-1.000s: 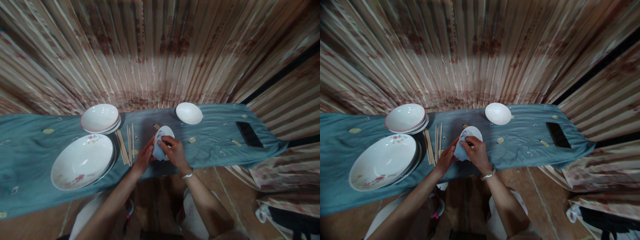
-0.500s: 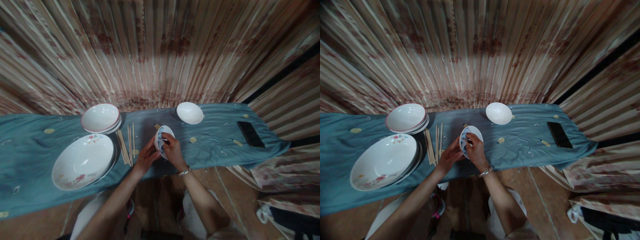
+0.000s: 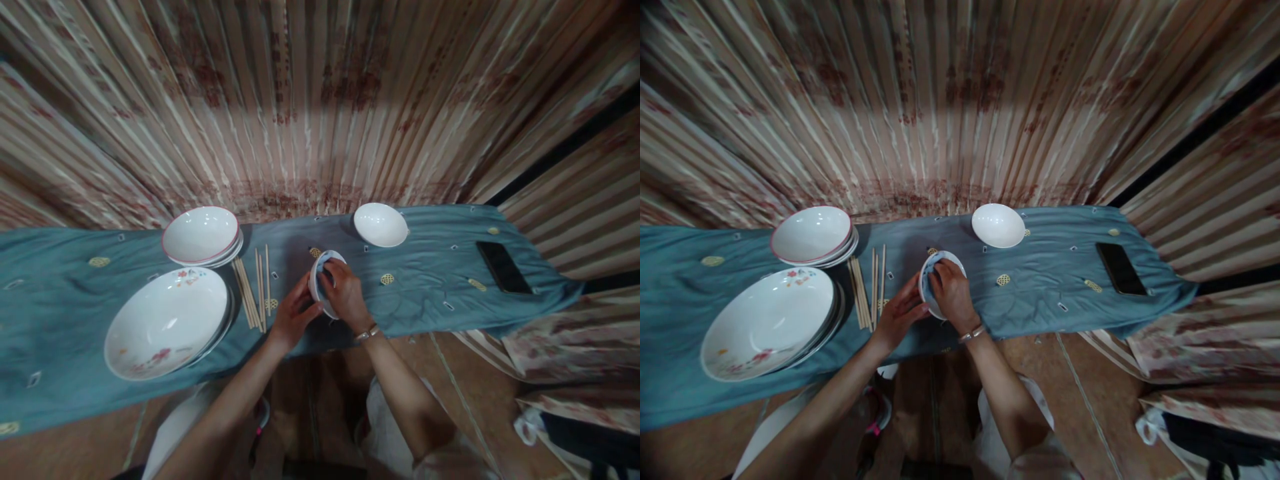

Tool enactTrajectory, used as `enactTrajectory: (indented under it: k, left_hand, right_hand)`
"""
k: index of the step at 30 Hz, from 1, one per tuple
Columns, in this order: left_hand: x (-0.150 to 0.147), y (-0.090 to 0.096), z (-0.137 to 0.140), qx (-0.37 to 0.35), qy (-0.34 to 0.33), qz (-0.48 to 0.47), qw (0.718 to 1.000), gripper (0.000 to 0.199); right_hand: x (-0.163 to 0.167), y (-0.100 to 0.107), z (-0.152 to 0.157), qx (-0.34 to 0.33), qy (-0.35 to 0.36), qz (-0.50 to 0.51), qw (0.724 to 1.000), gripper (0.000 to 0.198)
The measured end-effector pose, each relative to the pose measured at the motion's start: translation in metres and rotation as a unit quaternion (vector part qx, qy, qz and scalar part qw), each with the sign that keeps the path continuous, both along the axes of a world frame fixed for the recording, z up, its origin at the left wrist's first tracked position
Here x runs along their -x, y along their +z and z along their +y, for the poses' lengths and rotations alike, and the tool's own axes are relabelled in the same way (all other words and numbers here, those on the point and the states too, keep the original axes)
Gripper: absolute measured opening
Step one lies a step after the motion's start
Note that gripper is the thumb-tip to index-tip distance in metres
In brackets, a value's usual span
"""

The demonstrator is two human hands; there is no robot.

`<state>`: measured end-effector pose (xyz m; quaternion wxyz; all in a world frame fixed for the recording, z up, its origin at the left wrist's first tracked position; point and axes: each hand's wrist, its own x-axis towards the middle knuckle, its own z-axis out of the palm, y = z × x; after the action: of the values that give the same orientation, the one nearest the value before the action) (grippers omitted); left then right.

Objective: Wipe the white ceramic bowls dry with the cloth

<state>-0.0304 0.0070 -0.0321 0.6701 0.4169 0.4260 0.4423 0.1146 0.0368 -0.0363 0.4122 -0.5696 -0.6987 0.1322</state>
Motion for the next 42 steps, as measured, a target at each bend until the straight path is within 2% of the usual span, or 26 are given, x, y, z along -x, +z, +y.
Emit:
enactTrajectory:
  k: [12,18,25,33,38,42]
  left_hand:
    - [0.001,-0.001,0.000,0.000,0.006,-0.004,1.000,0.080]
    - [0.000,0.000,0.000,0.001,0.004,-0.006,1.000,0.080]
    - [0.000,0.002,0.001,-0.002,-0.001,0.010,1.000,0.080]
    - [-0.001,0.003,0.001,-0.009,-0.004,0.019,1.000,0.082]
    - [0.000,0.003,0.001,-0.015,-0.011,0.020,1.000,0.082]
    - [0.000,0.001,0.002,-0.017,-0.015,0.019,1.000,0.081]
  right_hand:
    - [-0.014,-0.005,-0.002,0.019,-0.002,-0.164,0.986,0.024]
    - [-0.021,-0.008,-0.010,0.022,0.018,-0.183,0.983,0.026]
    - [-0.025,-0.016,-0.020,0.037,0.037,-0.129,0.990,0.026]
    - [-0.026,-0.013,-0.029,0.110,0.097,-0.023,0.989,0.024]
    - [-0.027,0.000,-0.031,0.172,0.134,0.106,0.970,0.024]
    - [-0.029,0.005,-0.031,0.230,0.162,0.212,0.936,0.026]
